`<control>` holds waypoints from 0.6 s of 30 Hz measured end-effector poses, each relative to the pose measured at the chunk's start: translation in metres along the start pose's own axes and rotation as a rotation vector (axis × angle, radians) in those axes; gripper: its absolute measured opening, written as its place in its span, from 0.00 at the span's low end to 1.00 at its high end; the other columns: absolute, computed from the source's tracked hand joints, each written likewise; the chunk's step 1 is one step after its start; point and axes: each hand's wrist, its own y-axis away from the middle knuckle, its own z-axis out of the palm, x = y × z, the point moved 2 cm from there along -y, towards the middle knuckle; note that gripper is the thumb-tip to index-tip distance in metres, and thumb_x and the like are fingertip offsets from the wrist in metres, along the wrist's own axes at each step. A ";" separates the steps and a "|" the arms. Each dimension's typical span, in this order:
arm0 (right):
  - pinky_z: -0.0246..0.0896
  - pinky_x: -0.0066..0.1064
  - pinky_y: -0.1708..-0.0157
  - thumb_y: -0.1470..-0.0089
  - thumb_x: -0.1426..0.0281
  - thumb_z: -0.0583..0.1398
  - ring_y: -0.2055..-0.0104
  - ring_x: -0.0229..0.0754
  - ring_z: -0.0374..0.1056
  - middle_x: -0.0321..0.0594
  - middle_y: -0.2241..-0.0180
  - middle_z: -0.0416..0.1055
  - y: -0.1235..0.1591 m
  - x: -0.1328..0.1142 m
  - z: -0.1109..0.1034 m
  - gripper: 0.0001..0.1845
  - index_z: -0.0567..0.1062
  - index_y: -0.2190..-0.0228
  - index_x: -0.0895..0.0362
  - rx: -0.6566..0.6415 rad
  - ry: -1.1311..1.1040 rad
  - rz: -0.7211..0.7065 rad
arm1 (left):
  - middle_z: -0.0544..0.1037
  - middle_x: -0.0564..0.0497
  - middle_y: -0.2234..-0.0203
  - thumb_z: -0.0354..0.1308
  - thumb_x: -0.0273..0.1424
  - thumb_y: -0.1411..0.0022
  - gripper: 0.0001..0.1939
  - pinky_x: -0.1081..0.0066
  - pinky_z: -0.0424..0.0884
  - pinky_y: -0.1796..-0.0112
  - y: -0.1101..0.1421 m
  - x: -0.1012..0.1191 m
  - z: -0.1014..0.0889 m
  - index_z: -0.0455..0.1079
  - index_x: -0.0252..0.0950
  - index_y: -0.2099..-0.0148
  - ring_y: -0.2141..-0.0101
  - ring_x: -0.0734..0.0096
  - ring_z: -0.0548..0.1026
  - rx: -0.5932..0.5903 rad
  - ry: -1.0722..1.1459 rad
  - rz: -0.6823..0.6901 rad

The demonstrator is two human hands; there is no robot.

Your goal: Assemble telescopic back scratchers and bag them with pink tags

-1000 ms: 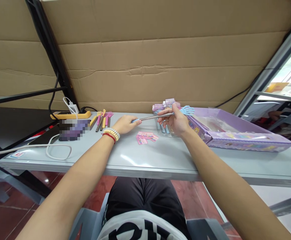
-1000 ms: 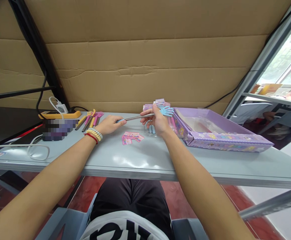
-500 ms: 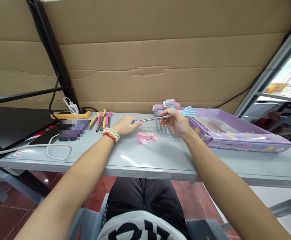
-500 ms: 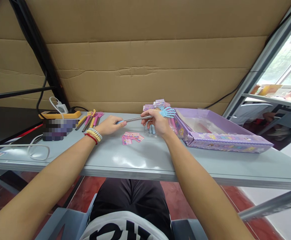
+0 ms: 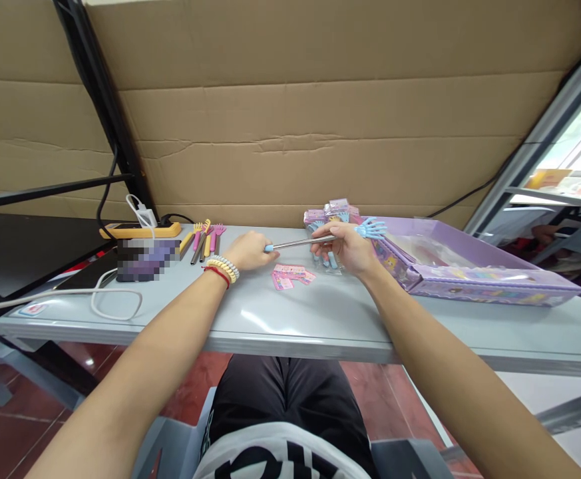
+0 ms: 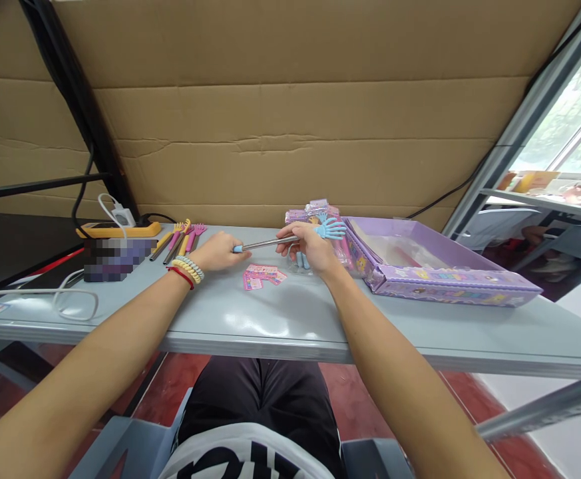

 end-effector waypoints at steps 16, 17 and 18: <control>0.56 0.29 0.86 0.59 0.61 0.57 0.79 0.42 0.67 0.44 0.78 0.72 -0.001 0.008 0.007 0.16 0.74 0.72 0.60 -0.009 -0.046 0.053 | 0.72 0.48 0.82 0.49 0.42 0.43 0.19 0.68 0.51 0.75 -0.002 -0.003 0.000 0.66 0.37 0.79 0.78 0.68 0.66 0.046 -0.056 -0.026; 0.56 0.29 0.86 0.59 0.61 0.57 0.79 0.42 0.67 0.44 0.78 0.72 -0.002 0.009 0.008 0.16 0.74 0.72 0.60 -0.008 -0.046 0.056 | 0.72 0.47 0.82 0.49 0.42 0.43 0.19 0.68 0.51 0.75 -0.002 -0.003 0.000 0.66 0.37 0.79 0.78 0.68 0.66 0.043 -0.054 -0.026; 0.56 0.29 0.86 0.59 0.60 0.57 0.79 0.42 0.67 0.44 0.78 0.72 -0.002 0.009 0.008 0.16 0.74 0.72 0.60 -0.006 -0.046 0.060 | 0.71 0.47 0.82 0.49 0.42 0.43 0.19 0.68 0.51 0.75 -0.002 -0.002 0.000 0.66 0.37 0.79 0.78 0.68 0.66 0.043 -0.051 -0.024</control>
